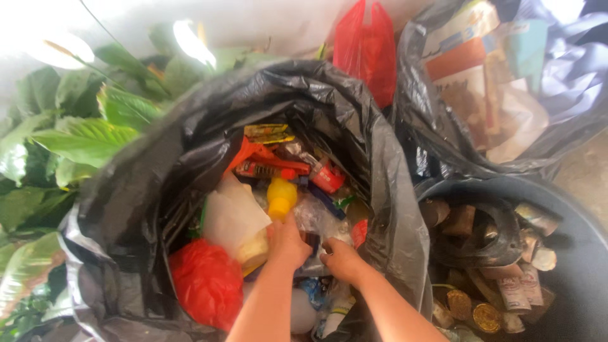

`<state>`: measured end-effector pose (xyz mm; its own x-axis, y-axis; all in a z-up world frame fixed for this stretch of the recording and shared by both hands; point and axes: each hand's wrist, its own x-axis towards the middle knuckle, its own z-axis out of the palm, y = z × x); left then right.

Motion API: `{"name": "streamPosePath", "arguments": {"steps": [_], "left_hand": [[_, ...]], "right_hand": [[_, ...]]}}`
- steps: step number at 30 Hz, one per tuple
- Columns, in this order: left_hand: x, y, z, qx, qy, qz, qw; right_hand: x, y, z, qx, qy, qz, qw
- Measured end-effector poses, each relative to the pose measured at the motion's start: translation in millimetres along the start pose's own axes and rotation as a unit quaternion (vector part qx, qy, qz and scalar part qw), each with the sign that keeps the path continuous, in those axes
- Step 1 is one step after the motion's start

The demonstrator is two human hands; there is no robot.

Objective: The person sorts recyclable materials from a black trash bag into a bucket. They pick up metal cans and plastic bags one by one, placing them into the bucket or a separate pile. The task continues with repeated handling of cans and plastic bags.

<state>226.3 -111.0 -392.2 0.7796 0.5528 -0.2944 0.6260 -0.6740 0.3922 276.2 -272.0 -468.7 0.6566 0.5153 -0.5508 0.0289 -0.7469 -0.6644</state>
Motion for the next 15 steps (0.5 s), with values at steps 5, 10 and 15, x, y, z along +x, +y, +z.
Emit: {"name": "streamPosePath", "arguments": {"steps": [5,10,15], "left_hand": [[-10,14,-89,-0.099,-0.173,0.029,0.979],[-15,12,-166,-0.350,-0.117,-0.022,0.929],[-54,-8,-250,-0.509,0.024,-0.032,0.860]], "right_hand": [[-10,-27,-31,-0.029,0.060,-0.103,0.992],[-77,-113,-78,0.081,-0.028,-0.037,0.996],[-160,-212,-100,0.210,-0.049,-0.143,0.966]]}}
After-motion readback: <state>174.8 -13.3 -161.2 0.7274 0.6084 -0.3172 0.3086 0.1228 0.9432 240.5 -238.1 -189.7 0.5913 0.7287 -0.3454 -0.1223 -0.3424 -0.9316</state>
